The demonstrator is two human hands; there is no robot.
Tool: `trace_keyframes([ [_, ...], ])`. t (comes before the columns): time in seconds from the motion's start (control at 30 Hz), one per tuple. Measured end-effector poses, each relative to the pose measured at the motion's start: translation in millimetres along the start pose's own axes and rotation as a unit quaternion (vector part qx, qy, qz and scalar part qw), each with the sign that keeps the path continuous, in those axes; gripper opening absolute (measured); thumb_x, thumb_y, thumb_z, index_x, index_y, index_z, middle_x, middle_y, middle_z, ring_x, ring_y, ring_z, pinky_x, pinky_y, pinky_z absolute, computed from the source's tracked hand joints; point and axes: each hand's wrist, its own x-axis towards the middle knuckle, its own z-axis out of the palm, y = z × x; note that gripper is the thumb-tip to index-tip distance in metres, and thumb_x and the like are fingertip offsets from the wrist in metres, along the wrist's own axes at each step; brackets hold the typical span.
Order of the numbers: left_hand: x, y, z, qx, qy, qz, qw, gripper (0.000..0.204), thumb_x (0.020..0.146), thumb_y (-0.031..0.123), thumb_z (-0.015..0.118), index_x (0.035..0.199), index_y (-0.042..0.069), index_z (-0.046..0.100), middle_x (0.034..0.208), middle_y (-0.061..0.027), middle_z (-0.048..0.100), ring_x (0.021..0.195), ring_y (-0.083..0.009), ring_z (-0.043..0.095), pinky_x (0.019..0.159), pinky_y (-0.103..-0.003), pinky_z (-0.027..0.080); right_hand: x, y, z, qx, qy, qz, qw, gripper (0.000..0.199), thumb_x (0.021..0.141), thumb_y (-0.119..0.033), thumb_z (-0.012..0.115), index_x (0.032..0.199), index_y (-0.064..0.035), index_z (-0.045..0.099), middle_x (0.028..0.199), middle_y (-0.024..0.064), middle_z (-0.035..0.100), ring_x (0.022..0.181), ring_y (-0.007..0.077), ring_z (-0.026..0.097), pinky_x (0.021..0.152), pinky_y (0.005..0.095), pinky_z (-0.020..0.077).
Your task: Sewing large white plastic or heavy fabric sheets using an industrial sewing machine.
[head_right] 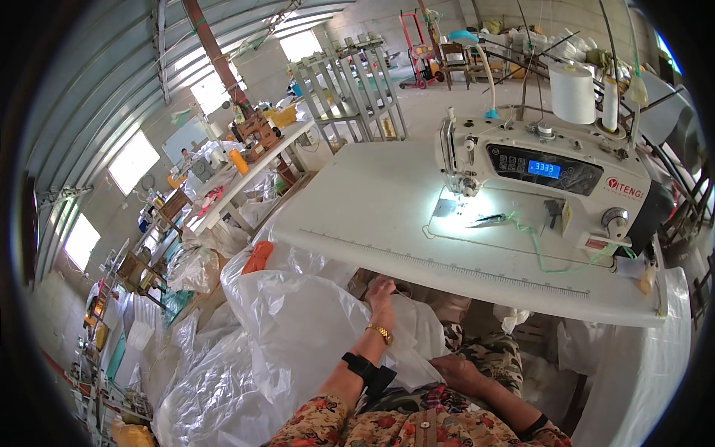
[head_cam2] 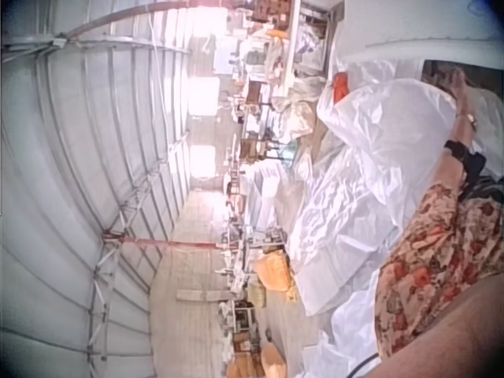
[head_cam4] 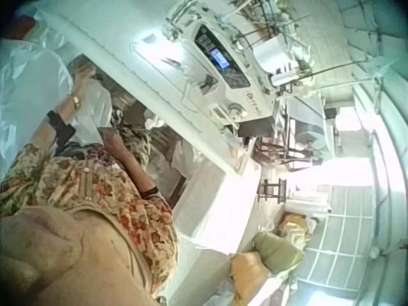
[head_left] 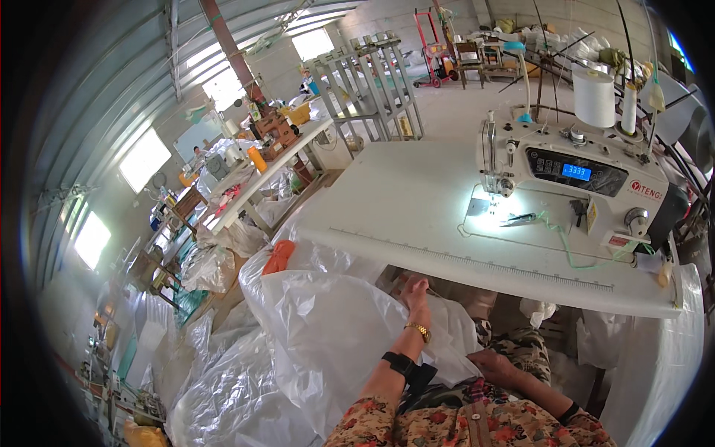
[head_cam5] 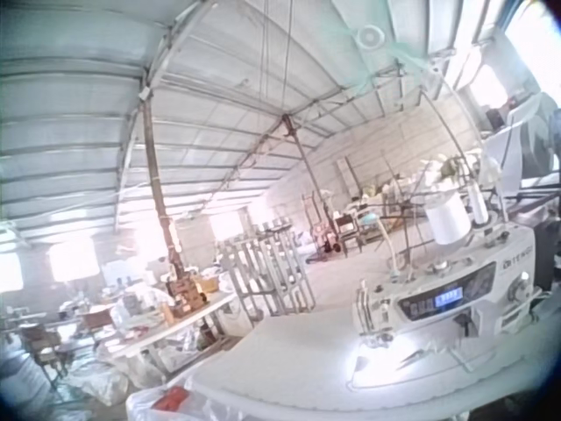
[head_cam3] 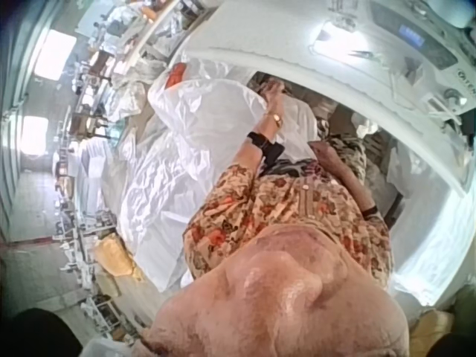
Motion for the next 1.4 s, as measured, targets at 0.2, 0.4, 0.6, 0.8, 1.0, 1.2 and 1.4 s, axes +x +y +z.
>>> trace_keyframes([
  [0.2, -7.6, 6.0, 17.7, 0.050, -0.004, 0.025, 0.998, 0.041, 0.085, -0.006, 0.065, 0.124, -0.003, 0.055, 0.118, -0.0077, 0.060, 0.103, -0.0160, 0.058, 0.089, -0.026, 0.048, 1.6, 4.9, -4.3, -0.012, 0.009, -0.006, 1.000, 0.040, 0.086, -0.015, 0.066, 0.124, -0.0064, 0.061, 0.111, 0.0184, 0.065, 0.104, 0.0357, 0.063, 0.090, 0.0418, 0.0514],
  [0.4, -38.9, 32.5, 23.8, 0.033, 0.028, -0.005, 0.999, 0.024, 0.087, 0.001, 0.062, 0.110, 0.003, 0.059, 0.086, 0.0023, 0.047, 0.075, -0.0094, 0.042, 0.081, -0.029, 0.044, -1.9, -6.3, -0.4, 0.010, 0.016, 0.023, 1.000, 0.036, 0.086, -0.015, 0.066, 0.120, -0.0055, 0.063, 0.112, 0.0183, 0.065, 0.104, 0.0359, 0.063, 0.090, 0.0417, 0.0517],
  [0.6, -72.4, 74.7, 31.4, 0.103, -0.171, -0.061, 0.978, 0.009, 0.087, 0.009, 0.063, 0.094, 0.007, 0.060, 0.089, 0.0024, 0.051, 0.085, -0.0082, 0.051, 0.077, -0.025, 0.042, -6.1, -4.9, -20.9, 0.043, 0.030, 0.006, 0.999, 0.034, 0.088, -0.014, 0.065, 0.118, 0.0006, 0.063, 0.114, 0.0186, 0.067, 0.106, 0.0306, 0.065, 0.090, 0.0398, 0.0510],
  [0.8, -101.6, 137.8, 4.3, 0.116, -0.289, -0.031, 0.950, 0.028, 0.096, 0.011, 0.059, 0.121, -0.001, 0.061, 0.120, -0.0090, 0.064, 0.106, -0.0204, 0.064, 0.092, -0.030, 0.052, 4.0, -33.2, -59.4, 0.029, 0.056, 0.014, 0.998, 0.035, 0.090, -0.019, 0.066, 0.119, -0.0015, 0.062, 0.120, 0.0187, 0.064, 0.111, 0.0356, 0.062, 0.095, 0.0419, 0.0480],
  [1.0, -122.5, 208.6, -31.3, 0.270, -0.257, 0.085, 0.924, 0.025, 0.097, 0.011, 0.058, 0.118, 0.000, 0.065, 0.114, -0.0090, 0.069, 0.081, -0.0095, 0.064, 0.077, -0.024, 0.053, 8.9, -40.5, -81.9, -0.007, 0.110, 0.013, 0.994, 0.026, 0.089, -0.010, 0.065, 0.114, -0.0026, 0.062, 0.105, 0.0151, 0.066, 0.094, 0.0333, 0.064, 0.083, 0.0398, 0.0520],
  [1.2, -131.0, 218.7, -68.0, 0.431, -0.215, 0.181, 0.858, 0.021, 0.095, 0.013, 0.063, 0.112, 0.002, 0.070, 0.106, -0.0047, 0.072, 0.065, -0.0029, 0.055, 0.063, -0.017, 0.044, 7.0, -45.9, -86.8, -0.103, 0.130, -0.091, 0.982, 0.024, 0.086, -0.005, 0.066, 0.109, -0.0038, 0.061, 0.097, 0.0111, 0.066, 0.091, 0.0305, 0.064, 0.082, 0.0398, 0.0519],
  [1.4, -132.1, 209.6, -74.0, 0.488, -0.235, 0.256, 0.800, 0.024, 0.095, 0.006, 0.061, 0.117, 0.003, 0.068, 0.109, -0.0061, 0.071, 0.067, -0.0027, 0.056, 0.059, -0.017, 0.046, 4.5, -55.1, -76.5, -0.143, 0.081, -0.117, 0.979, 0.020, 0.087, -0.011, 0.068, 0.106, -0.0071, 0.062, 0.097, 0.0103, 0.067, 0.090, 0.0311, 0.063, 0.083, 0.0436, 0.0504],
])
